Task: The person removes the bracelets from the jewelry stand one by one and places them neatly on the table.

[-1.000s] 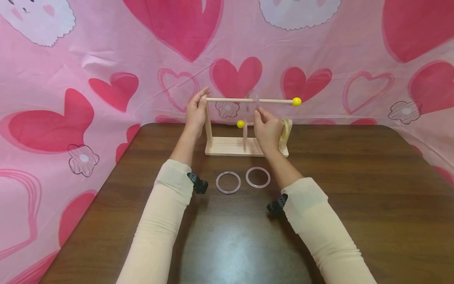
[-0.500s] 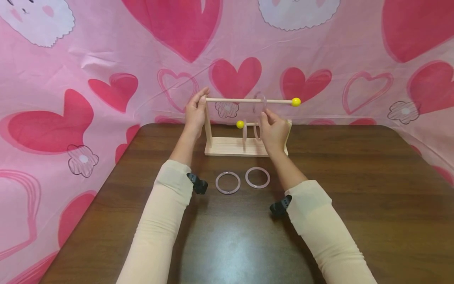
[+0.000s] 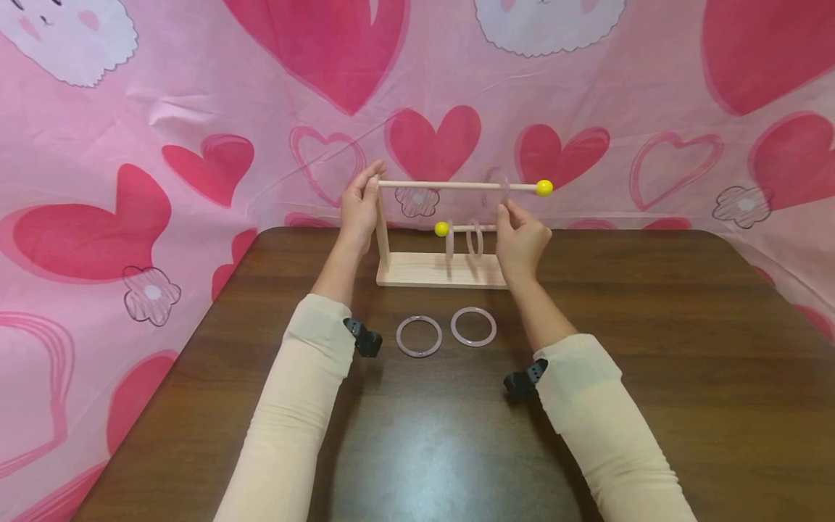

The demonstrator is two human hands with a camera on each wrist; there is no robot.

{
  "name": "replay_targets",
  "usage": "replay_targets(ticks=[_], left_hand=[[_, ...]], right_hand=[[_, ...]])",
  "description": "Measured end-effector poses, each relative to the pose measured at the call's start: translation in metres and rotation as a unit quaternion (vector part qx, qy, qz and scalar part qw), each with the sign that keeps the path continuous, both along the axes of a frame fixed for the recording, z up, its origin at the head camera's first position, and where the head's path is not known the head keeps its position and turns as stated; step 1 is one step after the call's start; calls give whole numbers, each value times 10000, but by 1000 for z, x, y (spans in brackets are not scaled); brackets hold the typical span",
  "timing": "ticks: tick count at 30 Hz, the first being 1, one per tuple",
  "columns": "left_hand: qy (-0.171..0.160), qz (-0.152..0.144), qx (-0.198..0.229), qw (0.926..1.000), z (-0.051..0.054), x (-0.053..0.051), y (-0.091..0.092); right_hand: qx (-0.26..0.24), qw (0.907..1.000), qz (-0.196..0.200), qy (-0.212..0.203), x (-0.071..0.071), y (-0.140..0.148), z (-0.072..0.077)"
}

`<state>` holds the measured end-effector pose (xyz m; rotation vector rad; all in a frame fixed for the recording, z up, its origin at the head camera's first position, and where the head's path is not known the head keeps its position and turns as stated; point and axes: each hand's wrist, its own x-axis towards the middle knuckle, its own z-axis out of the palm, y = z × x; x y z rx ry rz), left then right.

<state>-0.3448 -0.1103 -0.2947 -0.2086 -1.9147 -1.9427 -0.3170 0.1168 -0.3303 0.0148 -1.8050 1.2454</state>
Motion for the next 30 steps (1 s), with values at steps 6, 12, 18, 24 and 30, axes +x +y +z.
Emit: replay_targets(ticks=[6,12,18,24,30], left_hand=[[-57,19,-87,9999,1,1,0],[-50,33,-26,10000,1,0,0],[-42,27,-26,10000,0,0,0],[-86,25,-59,9999,0,1,-1],[-129,-28,-68,9999,0,0,-2]], right_hand=[[-171,9998,-67,-89,1,9,1],[-394,9990,-167,-132,2,16,2],[-869,9961,-22,-178,1,22,1],[-1026,9946,8,-146,2,25,0],[-955,9953,-113,-72,3,29,2]])
